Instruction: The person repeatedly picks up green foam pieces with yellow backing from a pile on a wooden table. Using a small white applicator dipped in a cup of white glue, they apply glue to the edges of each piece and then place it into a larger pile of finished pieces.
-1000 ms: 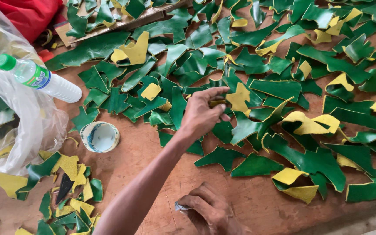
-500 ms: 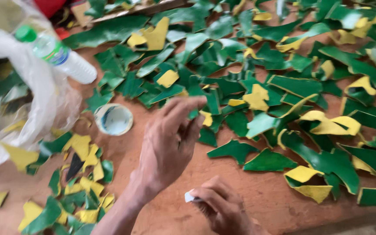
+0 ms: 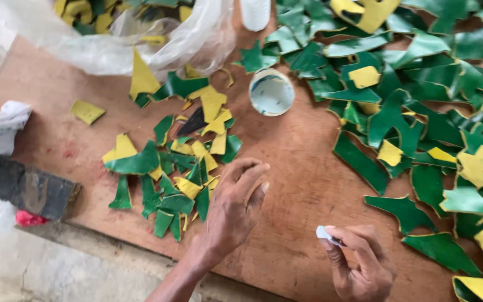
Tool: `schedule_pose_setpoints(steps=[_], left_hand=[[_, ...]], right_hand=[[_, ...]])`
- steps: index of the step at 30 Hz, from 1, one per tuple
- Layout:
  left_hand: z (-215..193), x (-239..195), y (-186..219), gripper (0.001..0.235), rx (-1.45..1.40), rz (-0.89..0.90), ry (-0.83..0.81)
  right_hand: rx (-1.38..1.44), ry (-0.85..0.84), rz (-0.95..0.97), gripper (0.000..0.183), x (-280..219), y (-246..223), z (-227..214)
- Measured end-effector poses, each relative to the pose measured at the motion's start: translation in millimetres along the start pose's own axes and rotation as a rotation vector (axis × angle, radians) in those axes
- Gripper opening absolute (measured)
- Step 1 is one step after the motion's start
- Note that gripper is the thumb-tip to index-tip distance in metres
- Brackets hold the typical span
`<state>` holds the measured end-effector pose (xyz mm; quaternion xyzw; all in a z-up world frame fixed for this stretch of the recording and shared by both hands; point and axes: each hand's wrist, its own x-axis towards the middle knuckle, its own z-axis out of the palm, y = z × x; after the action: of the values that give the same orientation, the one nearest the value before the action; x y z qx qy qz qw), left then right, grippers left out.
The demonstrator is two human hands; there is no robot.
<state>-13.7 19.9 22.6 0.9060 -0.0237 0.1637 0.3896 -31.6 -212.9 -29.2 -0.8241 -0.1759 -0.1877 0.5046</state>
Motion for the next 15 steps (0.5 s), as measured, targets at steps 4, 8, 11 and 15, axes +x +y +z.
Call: schedule_pose_setpoints(steps=[4, 8, 11, 15], left_hand=[[-19, 0, -24, 0.037, 0.152, 0.057, 0.083], [-45, 4, -59, 0.044, 0.373, -0.092, 0.098], [-79, -3, -92, 0.056, 0.631, -0.181, 0.108], [-122, -15, -122, 0.065, 0.694, -0.295, 0.071]], right_hand=[[-0.028, -0.018, 0.038, 0.025, 0, -8, 7], [-0.070, -0.060, 0.103, 0.023, -2, -13, 13], [-0.068, -0.074, 0.079, 0.023, 3, -14, 18], [-0.077, -0.085, 0.052, 0.023, 10, -18, 29]])
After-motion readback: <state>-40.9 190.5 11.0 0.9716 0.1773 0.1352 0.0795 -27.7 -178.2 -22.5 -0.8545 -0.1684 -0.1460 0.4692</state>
